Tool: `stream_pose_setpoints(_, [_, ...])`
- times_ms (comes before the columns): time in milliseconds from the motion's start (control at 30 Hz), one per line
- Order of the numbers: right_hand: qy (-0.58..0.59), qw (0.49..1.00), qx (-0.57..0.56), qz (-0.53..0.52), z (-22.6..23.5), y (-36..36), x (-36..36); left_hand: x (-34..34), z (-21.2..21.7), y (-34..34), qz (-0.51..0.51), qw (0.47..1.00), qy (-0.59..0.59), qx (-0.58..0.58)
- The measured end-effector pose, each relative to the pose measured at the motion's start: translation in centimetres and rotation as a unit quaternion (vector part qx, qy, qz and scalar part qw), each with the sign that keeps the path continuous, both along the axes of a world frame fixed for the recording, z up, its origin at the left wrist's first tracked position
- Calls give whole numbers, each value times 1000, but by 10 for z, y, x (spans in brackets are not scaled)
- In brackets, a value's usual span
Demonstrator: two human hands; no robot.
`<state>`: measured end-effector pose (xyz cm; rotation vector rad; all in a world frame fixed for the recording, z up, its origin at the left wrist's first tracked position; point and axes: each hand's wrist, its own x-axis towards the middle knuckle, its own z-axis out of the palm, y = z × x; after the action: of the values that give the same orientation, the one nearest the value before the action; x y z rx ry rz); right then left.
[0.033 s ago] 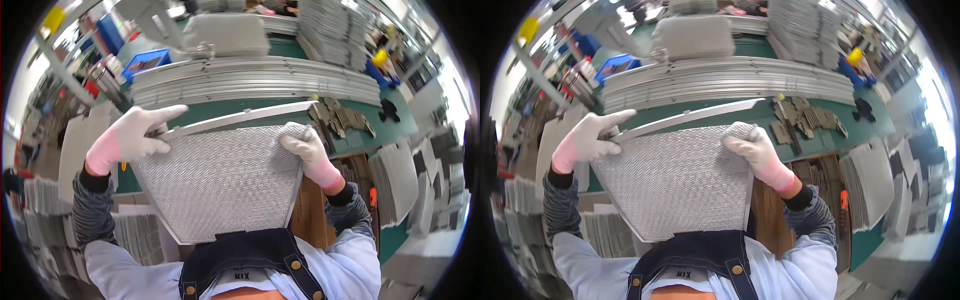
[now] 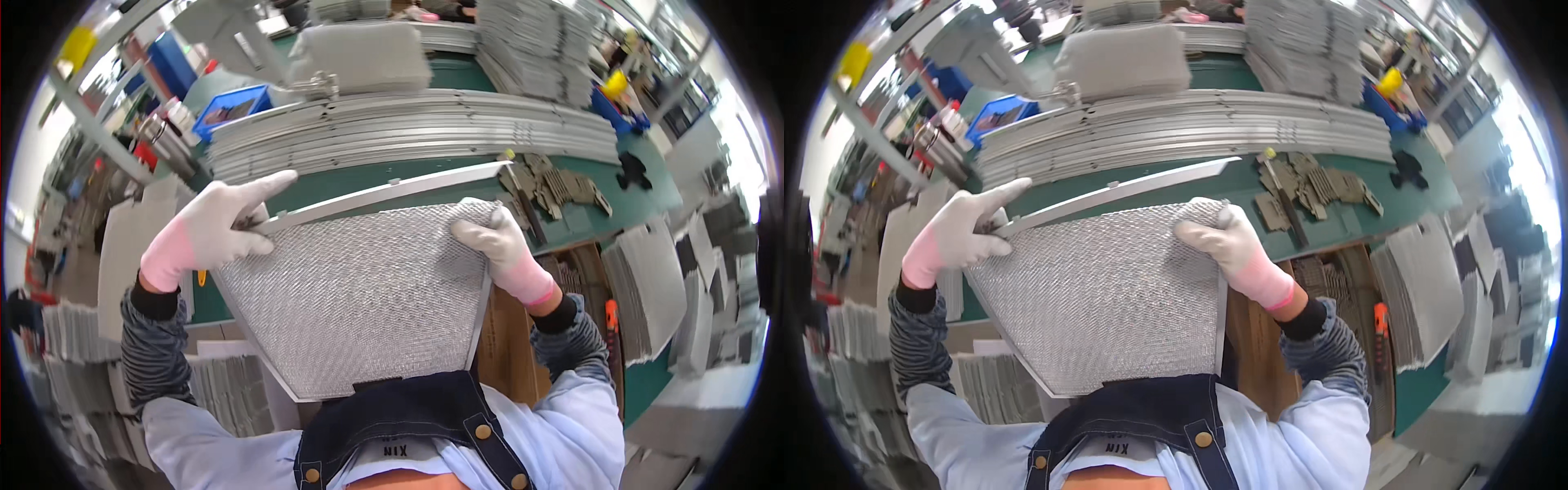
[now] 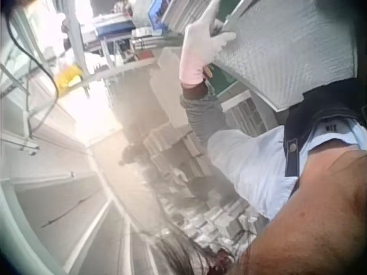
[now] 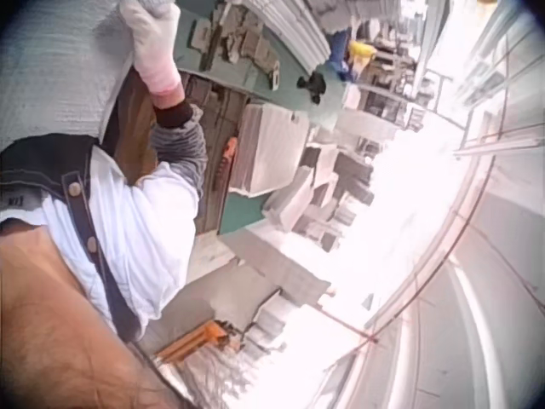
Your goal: Assembling mesh air filters by fitting mesh into metal frames and using a drill to secure components.
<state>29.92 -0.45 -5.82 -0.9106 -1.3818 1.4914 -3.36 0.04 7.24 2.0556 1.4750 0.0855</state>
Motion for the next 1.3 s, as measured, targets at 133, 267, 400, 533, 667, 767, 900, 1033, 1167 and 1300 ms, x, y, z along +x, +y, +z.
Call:
stream_pose_setpoints(133, [-47,991,122,28,5,-3,0,19,-26,27,-220,968,-92,78])
stream_pose_setpoints(267, [83,996,-20,20,-1,1,-6,70,-26,35,-186,963,-184,-69])
stream_pose_setpoints(400, [22,982,149,-119,-28,-2,-19,66,-54,31,-36,989,-126,-63])
stream_pose_setpoints(533, [-5,977,155,-147,-28,7,-31,62,-53,27,-4,994,-102,-32])
stream_pose_setpoints(667, [-21,979,146,-139,-29,14,-30,58,-56,27,11,990,-138,-30])
stream_pose_setpoints(767, [-29,972,136,-190,-34,9,-31,58,-58,32,-18,992,-124,-25])
stream_pose_setpoints(900, [-8,957,177,-228,-28,0,-19,64,-51,30,-22,985,-168,-38])
stream_pose_setpoints(1033, [-48,937,238,-251,-20,-12,0,78,-55,39,-75,978,-179,-73])
stream_pose_setpoints(1167, [-71,881,281,-374,-22,-18,13,105,-52,49,-171,971,-137,-91])
stream_pose_setpoints(1300, [-16,911,204,-359,-8,-10,8,104,-75,52,-181,972,-140,-55])
